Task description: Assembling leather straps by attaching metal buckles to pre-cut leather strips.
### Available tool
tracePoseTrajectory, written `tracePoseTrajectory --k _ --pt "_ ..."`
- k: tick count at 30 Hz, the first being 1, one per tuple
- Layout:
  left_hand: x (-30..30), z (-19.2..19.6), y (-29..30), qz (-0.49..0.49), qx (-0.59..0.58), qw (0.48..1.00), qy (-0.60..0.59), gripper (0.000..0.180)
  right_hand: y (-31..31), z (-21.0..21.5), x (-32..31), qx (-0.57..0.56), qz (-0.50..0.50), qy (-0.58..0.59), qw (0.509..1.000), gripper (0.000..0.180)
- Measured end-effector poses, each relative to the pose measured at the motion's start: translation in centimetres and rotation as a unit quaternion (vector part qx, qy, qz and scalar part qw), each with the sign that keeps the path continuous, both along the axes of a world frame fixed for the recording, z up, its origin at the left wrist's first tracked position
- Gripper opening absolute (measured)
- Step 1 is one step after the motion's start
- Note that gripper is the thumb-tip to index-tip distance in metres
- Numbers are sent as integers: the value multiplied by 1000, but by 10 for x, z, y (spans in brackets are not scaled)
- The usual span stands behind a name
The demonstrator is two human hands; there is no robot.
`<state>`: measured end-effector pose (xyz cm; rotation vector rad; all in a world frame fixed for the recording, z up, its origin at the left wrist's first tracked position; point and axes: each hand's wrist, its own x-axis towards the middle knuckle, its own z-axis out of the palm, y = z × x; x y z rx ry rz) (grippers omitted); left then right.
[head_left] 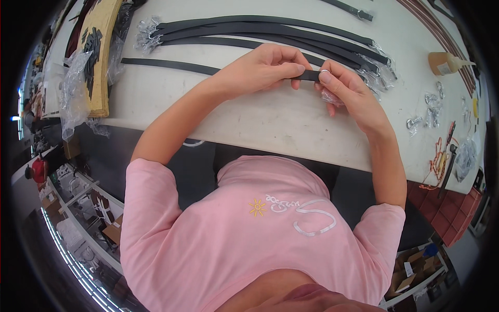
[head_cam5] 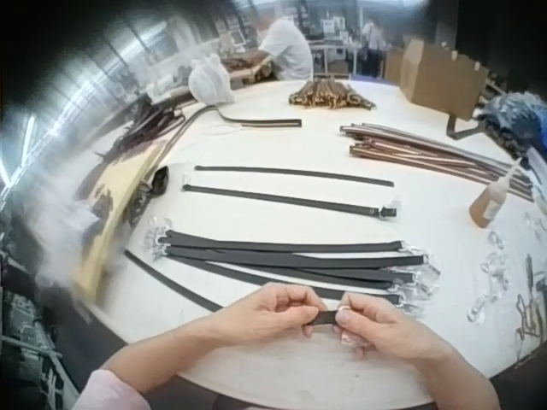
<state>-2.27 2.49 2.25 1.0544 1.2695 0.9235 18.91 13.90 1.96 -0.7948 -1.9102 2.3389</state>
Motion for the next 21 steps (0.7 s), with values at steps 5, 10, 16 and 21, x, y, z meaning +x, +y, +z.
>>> tracePoseTrajectory --k 5,10,16,21 --pt "-3 -6 6 -37 -43 997 -53 21 2 -3 1 -14 22 -1 1000 29" --pt "-2 -7 5 -21 -49 996 -68 15 2 -3 -1 -11 19 -11 1000 28" --pt "6 -25 1 -4 21 1000 -9 14 0 -9 -1 -12 75 -6 997 25" --pt "-2 -1 0 -15 -72 995 -61 14 -2 -10 -3 -29 37 27 999 20"
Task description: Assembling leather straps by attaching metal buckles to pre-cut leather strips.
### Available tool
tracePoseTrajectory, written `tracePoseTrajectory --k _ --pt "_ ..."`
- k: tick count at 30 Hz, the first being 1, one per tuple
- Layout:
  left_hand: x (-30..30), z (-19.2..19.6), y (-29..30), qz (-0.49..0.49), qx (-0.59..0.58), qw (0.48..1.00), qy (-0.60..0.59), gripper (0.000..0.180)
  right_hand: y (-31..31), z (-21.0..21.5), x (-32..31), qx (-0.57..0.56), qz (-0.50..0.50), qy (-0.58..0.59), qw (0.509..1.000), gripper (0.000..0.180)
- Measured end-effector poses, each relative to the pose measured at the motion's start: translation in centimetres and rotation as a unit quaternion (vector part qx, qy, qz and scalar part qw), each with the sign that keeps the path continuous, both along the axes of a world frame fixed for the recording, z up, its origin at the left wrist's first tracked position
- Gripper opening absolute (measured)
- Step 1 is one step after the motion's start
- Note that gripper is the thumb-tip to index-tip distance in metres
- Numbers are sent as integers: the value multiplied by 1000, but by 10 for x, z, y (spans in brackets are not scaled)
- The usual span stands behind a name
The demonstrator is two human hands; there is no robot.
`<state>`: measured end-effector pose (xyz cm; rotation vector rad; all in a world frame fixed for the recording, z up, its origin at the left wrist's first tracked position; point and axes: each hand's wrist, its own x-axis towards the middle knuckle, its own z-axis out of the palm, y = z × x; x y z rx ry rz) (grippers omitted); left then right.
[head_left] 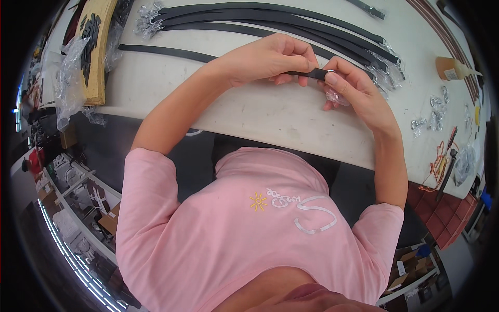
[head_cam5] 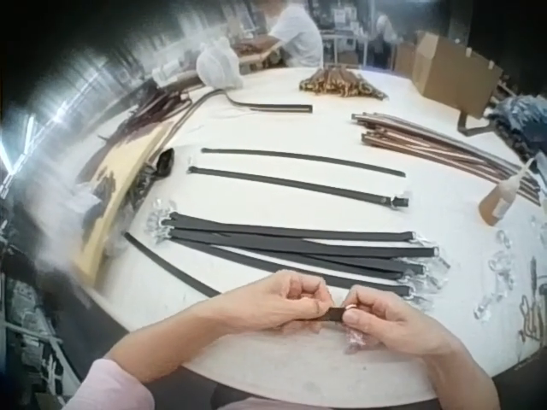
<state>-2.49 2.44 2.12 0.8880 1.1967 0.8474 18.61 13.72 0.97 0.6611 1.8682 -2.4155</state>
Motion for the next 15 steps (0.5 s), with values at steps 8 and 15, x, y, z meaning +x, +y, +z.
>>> tracePoseTrajectory --k 8,15 --pt "2 -5 -2 1 23 1000 12 15 1 -2 1 4 18 0 1000 20" --pt "5 -4 1 8 31 996 78 13 2 -4 1 19 23 -4 1000 20"
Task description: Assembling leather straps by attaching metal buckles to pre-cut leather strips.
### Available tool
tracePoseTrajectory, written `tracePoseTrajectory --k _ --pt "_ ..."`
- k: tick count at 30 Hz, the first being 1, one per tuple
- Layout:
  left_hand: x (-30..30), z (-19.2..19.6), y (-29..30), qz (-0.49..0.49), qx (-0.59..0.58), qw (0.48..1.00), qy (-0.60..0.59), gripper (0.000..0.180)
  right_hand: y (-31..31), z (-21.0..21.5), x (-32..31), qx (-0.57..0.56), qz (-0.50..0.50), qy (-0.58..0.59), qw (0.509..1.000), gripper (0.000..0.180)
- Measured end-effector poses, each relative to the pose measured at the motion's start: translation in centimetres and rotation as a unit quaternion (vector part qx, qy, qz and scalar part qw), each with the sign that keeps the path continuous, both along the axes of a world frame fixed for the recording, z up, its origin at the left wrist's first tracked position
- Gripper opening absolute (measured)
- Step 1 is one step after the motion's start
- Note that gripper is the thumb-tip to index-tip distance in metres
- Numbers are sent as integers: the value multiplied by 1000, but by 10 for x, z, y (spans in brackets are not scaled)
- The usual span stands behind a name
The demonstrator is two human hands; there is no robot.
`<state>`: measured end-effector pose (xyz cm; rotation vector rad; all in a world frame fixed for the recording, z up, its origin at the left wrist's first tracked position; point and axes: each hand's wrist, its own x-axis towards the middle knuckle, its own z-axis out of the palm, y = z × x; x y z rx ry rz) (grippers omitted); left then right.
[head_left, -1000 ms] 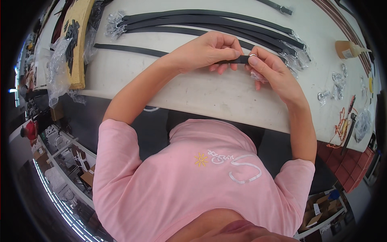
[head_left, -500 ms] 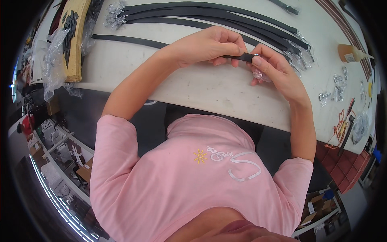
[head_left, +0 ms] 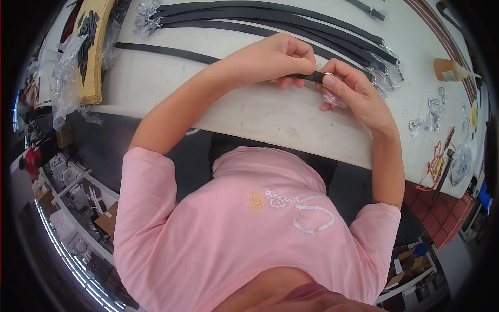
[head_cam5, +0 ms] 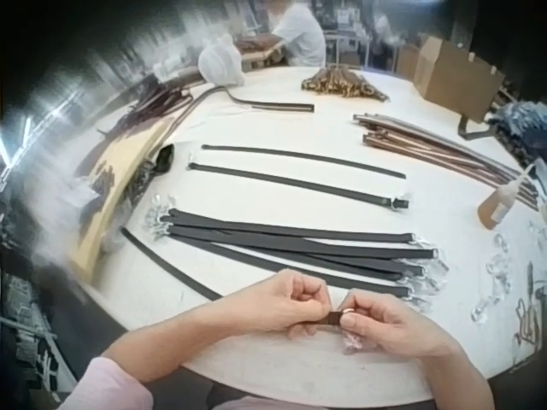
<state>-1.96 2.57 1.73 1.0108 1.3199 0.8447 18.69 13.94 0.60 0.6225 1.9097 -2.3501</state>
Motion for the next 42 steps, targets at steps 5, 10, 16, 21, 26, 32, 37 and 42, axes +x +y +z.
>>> tracePoseTrajectory --k 5,10,16,21,26,32,37,42 --pt "-11 -5 -5 -38 -2 999 -28 23 0 6 -6 -12 -12 -11 1000 21" --pt "5 -20 -13 -13 197 968 153 27 -3 7 -6 -15 -44 -31 998 20" --pt "5 1 -13 -42 135 989 41 26 -11 18 -2 137 -59 -12 989 21" --pt "-15 55 -10 -164 102 980 -42 32 38 12 30 28 -138 111 984 38" --pt "0 139 17 63 231 953 -183 32 7 23 -16 -214 -77 310 923 113" --pt "-11 156 39 420 387 790 -222 23 -68 67 -38 -144 138 64 978 83" --pt "-78 58 -41 507 319 799 49 31 -18 50 19 50 38 26 998 23" --pt "-122 -4 -176 382 -116 906 143 27 11 46 65 217 -27 -76 973 19"
